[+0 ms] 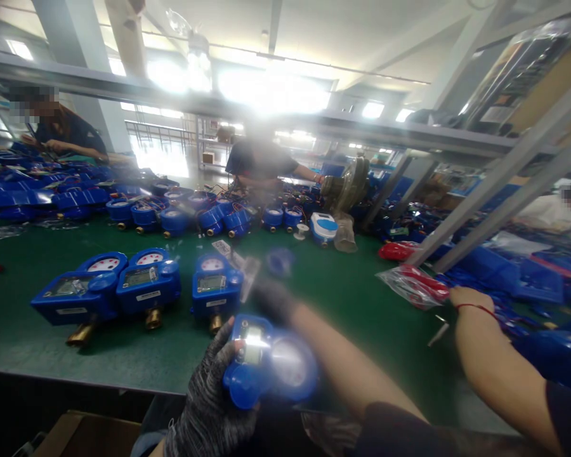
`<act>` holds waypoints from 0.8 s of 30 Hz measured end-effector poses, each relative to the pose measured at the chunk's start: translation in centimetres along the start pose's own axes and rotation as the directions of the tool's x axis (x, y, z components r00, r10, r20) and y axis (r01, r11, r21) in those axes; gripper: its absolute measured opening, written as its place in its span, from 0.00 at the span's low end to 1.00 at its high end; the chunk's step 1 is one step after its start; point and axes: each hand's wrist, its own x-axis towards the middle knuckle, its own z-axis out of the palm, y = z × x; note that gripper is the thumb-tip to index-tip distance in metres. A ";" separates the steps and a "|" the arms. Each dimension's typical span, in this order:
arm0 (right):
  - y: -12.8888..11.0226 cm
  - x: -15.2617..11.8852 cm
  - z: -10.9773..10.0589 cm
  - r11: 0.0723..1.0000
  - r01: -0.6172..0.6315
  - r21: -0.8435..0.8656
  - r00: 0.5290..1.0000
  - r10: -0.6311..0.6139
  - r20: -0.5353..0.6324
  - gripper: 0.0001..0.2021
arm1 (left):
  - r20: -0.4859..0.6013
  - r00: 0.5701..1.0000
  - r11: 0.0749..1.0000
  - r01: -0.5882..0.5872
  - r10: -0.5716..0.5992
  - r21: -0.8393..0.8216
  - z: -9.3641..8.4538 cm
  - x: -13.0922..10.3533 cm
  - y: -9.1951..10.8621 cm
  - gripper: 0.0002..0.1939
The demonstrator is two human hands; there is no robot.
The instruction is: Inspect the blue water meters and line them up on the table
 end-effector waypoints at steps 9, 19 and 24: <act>1.5 -0.8 1.4 0.998 -0.059 -0.004 0.994 0.059 -0.090 0.09 | 0.037 0.999 1.000 0.016 -0.015 -0.017 -0.2 0.2 0.1 0.40; -6.2 -4.6 -6.6 0.973 0.110 0.205 0.917 -0.019 -0.399 0.04 | 0.004 0.999 0.999 -0.035 0.035 -0.011 -2.2 4.3 1.9 0.26; -12.1 -7.7 -7.3 0.935 0.297 0.196 0.880 -0.187 -0.437 0.08 | 0.095 0.929 0.887 0.371 -0.359 -0.274 -2.7 7.9 3.4 0.08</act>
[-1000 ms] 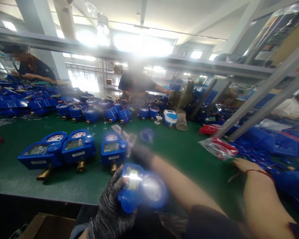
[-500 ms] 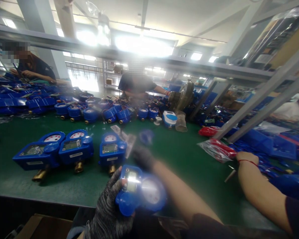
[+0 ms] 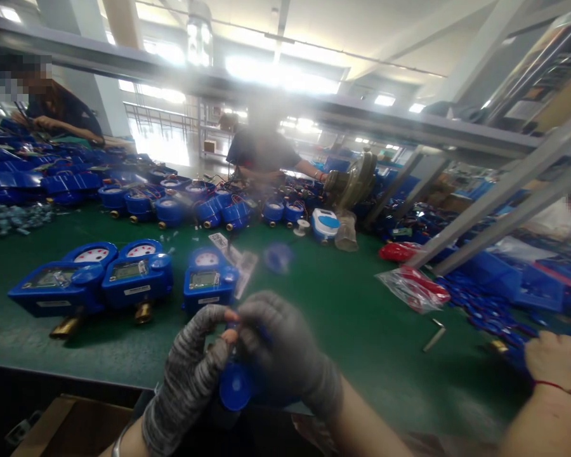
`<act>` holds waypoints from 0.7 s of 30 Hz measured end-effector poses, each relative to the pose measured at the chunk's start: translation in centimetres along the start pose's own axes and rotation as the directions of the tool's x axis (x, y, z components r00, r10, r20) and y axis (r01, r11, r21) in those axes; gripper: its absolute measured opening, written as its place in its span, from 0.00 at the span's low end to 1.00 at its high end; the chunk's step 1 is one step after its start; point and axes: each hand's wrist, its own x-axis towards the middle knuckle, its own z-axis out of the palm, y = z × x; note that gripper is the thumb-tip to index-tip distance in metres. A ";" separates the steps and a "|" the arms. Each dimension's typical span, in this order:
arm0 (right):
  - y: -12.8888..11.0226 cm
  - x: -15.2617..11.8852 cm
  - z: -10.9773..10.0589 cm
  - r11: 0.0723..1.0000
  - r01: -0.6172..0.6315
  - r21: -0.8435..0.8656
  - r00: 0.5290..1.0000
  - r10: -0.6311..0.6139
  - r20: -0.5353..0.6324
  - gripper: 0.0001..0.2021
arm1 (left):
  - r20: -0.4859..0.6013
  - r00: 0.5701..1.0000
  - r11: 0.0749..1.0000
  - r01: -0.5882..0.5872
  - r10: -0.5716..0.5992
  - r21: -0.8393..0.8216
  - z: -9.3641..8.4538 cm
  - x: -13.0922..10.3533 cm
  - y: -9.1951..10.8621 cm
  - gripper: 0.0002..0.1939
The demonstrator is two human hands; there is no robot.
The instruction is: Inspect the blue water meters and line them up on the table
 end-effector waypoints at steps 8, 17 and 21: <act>0.5 -0.8 1.8 1.000 -0.027 0.009 0.998 0.028 -0.063 0.05 | 0.145 0.921 0.903 0.385 -0.362 -0.190 -0.7 1.7 0.5 0.13; 0.2 -1.0 2.1 0.999 -0.016 -0.047 0.994 0.011 -0.106 0.05 | 0.077 0.927 0.898 0.374 -0.366 -0.232 -0.4 1.2 0.2 0.14; 0.1 -1.2 1.7 0.975 0.074 -0.209 0.988 -0.100 -0.116 0.06 | 0.091 0.927 0.906 0.375 -0.364 -0.199 -0.2 1.0 -0.1 0.14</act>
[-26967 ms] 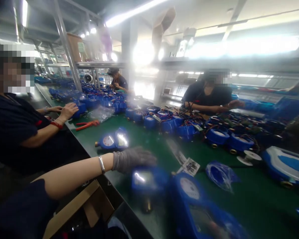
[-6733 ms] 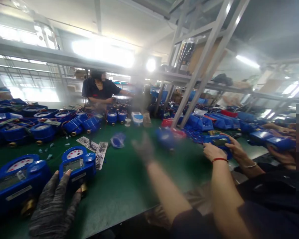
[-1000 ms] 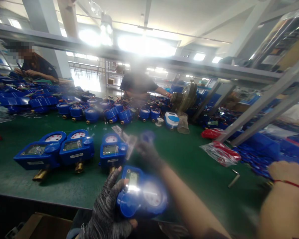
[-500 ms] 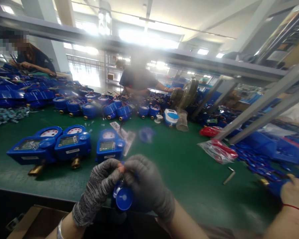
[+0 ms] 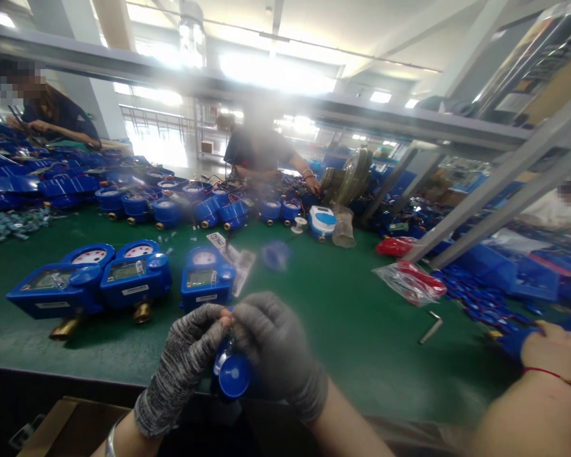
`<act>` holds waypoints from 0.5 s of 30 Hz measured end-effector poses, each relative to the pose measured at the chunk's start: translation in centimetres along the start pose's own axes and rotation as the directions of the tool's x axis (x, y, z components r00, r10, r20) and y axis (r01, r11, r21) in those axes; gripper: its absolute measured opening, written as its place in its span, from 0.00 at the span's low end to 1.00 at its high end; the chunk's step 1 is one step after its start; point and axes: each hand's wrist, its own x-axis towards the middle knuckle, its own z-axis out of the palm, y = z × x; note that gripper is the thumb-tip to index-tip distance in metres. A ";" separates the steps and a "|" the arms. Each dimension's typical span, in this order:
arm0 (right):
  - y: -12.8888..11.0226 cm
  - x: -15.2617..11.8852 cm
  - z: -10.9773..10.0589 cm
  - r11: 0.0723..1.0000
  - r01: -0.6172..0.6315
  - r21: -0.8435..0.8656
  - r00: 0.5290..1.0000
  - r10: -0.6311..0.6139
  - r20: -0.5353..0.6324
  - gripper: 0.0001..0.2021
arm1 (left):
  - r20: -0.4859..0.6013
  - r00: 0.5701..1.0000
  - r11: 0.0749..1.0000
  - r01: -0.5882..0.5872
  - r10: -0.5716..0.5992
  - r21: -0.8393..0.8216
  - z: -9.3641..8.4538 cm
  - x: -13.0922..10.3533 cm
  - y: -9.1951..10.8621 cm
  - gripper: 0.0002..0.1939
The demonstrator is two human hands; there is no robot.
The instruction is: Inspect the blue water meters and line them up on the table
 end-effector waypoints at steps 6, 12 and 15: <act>-0.4 -0.1 -0.6 0.982 -0.122 0.147 0.992 0.125 -0.007 0.06 | 0.034 0.997 0.997 -0.075 0.074 0.024 0.3 -0.3 -0.5 0.09; -0.6 -1.9 -2.0 0.923 -0.314 0.223 0.945 0.326 -0.014 0.05 | 0.130 0.949 0.953 -0.297 0.287 0.064 0.2 -1.4 -0.3 0.03; -1.0 -3.6 -3.3 0.908 -0.391 0.153 0.920 0.388 0.052 0.05 | 0.206 0.805 0.767 -0.592 0.556 0.247 -0.2 -1.9 -0.5 0.07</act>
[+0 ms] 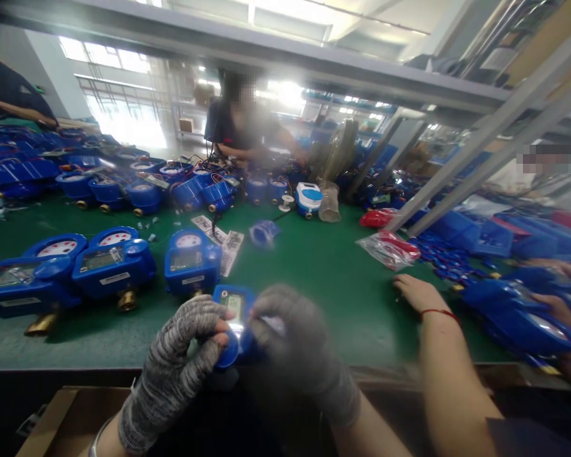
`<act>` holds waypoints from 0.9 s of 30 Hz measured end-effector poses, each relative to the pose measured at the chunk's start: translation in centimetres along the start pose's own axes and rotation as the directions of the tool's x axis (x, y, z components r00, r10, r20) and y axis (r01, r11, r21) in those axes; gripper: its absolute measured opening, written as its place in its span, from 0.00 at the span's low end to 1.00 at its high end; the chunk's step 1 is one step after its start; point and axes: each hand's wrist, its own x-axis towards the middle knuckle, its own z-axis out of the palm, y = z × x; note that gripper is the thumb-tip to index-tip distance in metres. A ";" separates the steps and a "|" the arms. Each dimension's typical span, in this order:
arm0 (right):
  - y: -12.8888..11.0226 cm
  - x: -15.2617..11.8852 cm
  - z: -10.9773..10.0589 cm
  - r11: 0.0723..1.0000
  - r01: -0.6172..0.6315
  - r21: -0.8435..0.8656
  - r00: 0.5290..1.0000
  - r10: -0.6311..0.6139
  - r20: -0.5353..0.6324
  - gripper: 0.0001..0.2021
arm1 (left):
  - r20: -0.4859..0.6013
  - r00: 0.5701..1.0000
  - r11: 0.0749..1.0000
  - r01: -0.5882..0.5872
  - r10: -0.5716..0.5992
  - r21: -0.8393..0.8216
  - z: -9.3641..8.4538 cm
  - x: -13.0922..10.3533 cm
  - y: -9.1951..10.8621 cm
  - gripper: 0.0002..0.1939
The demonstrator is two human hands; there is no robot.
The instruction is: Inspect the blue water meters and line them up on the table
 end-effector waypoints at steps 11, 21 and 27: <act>-3.3 -0.4 -0.6 0.978 -0.099 -0.183 0.967 0.139 0.216 0.13 | 0.049 0.985 0.986 -0.164 0.163 0.024 0.5 -1.0 -1.3 0.12; -3.0 -0.2 -0.4 0.956 -0.126 -0.265 0.933 0.205 0.296 0.08 | 0.019 0.981 0.981 -0.192 0.192 0.016 0.8 -0.8 -1.8 0.12; -3.0 -2.0 0.4 0.812 0.286 -0.508 0.956 -0.206 0.209 0.09 | 0.009 0.979 0.979 -0.204 0.204 0.012 0.9 -0.4 -1.9 0.12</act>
